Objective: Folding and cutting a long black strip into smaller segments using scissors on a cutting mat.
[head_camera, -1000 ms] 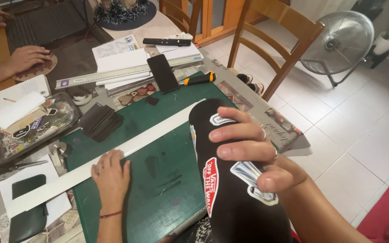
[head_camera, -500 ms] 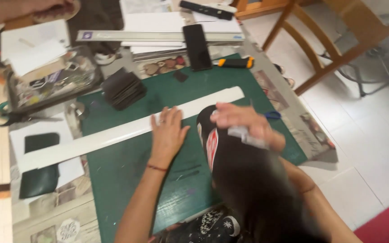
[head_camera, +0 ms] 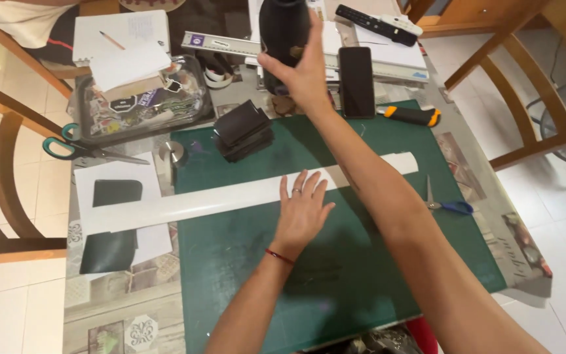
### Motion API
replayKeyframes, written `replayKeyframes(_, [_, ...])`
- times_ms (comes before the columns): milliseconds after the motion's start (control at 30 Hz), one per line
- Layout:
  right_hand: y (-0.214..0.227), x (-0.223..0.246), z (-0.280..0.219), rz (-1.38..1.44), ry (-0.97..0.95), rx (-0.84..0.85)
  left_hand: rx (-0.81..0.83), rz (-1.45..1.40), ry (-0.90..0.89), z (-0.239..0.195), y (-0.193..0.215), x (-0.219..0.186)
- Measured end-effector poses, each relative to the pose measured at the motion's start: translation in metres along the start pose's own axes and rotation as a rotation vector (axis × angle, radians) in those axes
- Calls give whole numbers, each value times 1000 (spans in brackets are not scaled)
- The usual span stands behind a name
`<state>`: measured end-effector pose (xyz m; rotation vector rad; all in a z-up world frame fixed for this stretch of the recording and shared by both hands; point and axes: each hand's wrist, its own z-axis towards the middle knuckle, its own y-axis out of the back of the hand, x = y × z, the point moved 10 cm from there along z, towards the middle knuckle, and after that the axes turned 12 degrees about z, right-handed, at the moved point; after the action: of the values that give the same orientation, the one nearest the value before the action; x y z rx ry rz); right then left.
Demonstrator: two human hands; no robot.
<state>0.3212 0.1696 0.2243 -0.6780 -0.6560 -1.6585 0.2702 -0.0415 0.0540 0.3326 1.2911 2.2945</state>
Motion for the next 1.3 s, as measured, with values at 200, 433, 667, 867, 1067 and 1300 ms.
replayKeyframes(200, [-64, -94, 17, -83, -217, 164, 6, -39, 14, 1, -1, 3])
replayKeyframes(433, [-109, -159, 14, -29, -330, 332, -6, -72, 42, 6, 14, 6])
replayKeyframes(667, [-118, -194, 14, 50, -268, 422, -131, -13, 11, 7, 36, 4])
replayKeyframes(867, [-111, -185, 12, 97, -216, 454, -13, -76, 11, 6, 10, 1])
replayKeyframes(1067, [-5, -63, -38, 38, -288, 474, 52, -4, -73, 0, -8, -5])
replayKeyframes(1300, [213, 128, -155, -354, -232, 473, 22, -4, -109, -1, -3, -7])
